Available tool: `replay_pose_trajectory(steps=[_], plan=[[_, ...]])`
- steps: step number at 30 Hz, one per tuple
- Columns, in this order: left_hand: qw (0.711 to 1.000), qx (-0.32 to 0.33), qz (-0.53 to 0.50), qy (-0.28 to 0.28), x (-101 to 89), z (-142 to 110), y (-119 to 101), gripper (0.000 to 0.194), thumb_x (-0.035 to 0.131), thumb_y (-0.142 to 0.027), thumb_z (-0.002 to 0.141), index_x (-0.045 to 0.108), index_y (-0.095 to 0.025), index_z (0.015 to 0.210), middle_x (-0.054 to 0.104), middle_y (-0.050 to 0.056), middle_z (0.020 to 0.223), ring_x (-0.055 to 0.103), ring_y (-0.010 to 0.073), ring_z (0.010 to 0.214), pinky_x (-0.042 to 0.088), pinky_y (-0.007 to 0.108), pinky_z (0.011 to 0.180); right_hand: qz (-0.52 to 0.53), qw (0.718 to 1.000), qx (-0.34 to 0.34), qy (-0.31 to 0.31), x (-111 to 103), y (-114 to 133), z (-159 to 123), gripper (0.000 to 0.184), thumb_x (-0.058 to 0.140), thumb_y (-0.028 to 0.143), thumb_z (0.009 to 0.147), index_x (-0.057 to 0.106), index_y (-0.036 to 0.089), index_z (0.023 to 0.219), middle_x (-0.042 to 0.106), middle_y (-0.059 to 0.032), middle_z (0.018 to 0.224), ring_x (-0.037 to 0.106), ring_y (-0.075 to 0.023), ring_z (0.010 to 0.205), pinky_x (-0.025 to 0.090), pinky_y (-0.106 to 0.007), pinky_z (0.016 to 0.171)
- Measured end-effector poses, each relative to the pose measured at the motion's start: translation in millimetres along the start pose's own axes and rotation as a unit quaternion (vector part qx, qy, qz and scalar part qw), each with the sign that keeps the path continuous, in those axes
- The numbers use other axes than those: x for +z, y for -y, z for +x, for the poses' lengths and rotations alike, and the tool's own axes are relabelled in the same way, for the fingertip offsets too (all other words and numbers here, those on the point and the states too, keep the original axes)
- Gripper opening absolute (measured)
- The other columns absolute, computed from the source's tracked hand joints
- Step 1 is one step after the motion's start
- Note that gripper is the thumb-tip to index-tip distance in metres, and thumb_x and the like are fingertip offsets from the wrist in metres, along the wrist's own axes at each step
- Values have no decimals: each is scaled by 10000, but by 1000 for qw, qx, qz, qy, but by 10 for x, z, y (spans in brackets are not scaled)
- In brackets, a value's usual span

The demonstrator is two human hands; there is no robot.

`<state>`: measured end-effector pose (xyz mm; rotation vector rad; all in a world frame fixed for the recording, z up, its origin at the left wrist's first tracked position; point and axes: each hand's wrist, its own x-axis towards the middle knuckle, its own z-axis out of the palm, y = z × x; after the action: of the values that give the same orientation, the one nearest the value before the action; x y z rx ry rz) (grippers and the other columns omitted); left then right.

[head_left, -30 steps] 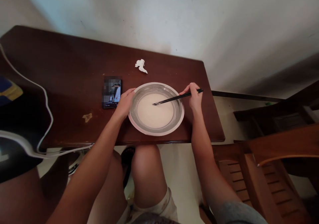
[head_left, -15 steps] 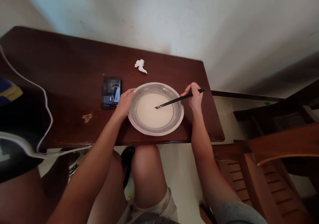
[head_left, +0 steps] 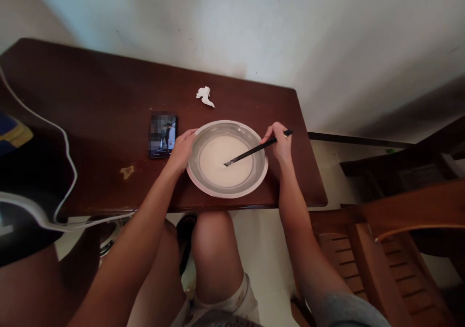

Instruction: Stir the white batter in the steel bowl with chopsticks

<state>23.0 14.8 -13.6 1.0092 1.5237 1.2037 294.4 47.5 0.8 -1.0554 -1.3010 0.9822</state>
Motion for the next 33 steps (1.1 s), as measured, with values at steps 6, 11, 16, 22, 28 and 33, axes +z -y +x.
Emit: replay_pose_trajectory(steps=[6, 11, 16, 22, 28, 33], plan=[[1000, -5, 2, -1, 9, -17, -24, 270, 518, -276, 815, 722, -162, 951, 737, 72, 1000, 636, 243, 1038, 481, 377, 994, -6, 999, -14, 35, 41, 42, -24, 410, 590, 563, 882, 622, 229, 647, 594, 42, 513, 621, -126, 517, 503, -278, 610], [1000, -7, 2, 1, 10, -11, -22, 291, 520, -282, 804, 721, -153, 970, 735, 79, 1019, 633, 252, 1057, 477, 397, 1008, 41, 998, -21, -37, -19, -3, 14, 449, 578, 544, 894, 544, 225, 581, 521, 64, 469, 545, -96, 405, 408, -249, 485], [1000, -5, 7, 2, 0, 6, -3, 298, 521, -291, 808, 717, -149, 984, 735, 70, 1017, 633, 246, 1055, 481, 395, 1005, -3, 997, 4, 72, 51, 0, -34, 430, 592, 569, 875, 601, 221, 623, 581, 44, 487, 621, -124, 517, 485, -261, 582], [1000, -10, 9, 4, -1, 14, 2, 281, 515, -268, 813, 709, -151, 980, 737, 62, 1039, 636, 236, 1059, 477, 394, 1018, 19, 998, -20, -52, -4, 26, 19, 472, 558, 567, 894, 534, 222, 573, 523, 58, 459, 550, -97, 420, 427, -246, 506], [1000, -6, 18, 4, -4, 0, -19, 296, 509, -284, 825, 710, -147, 994, 739, 69, 1029, 635, 243, 1068, 482, 400, 1015, 5, 998, 12, 65, 52, 13, -41, 442, 577, 595, 872, 607, 223, 636, 568, 44, 475, 613, -124, 489, 491, -261, 564], [1000, -11, 9, 8, -2, 23, 5, 304, 504, -267, 824, 715, -142, 1004, 738, 70, 1036, 639, 239, 1063, 481, 394, 1014, 9, 999, -35, -23, 5, 2, 4, 410, 586, 549, 888, 596, 222, 641, 570, 52, 488, 603, -113, 471, 472, -254, 549]])
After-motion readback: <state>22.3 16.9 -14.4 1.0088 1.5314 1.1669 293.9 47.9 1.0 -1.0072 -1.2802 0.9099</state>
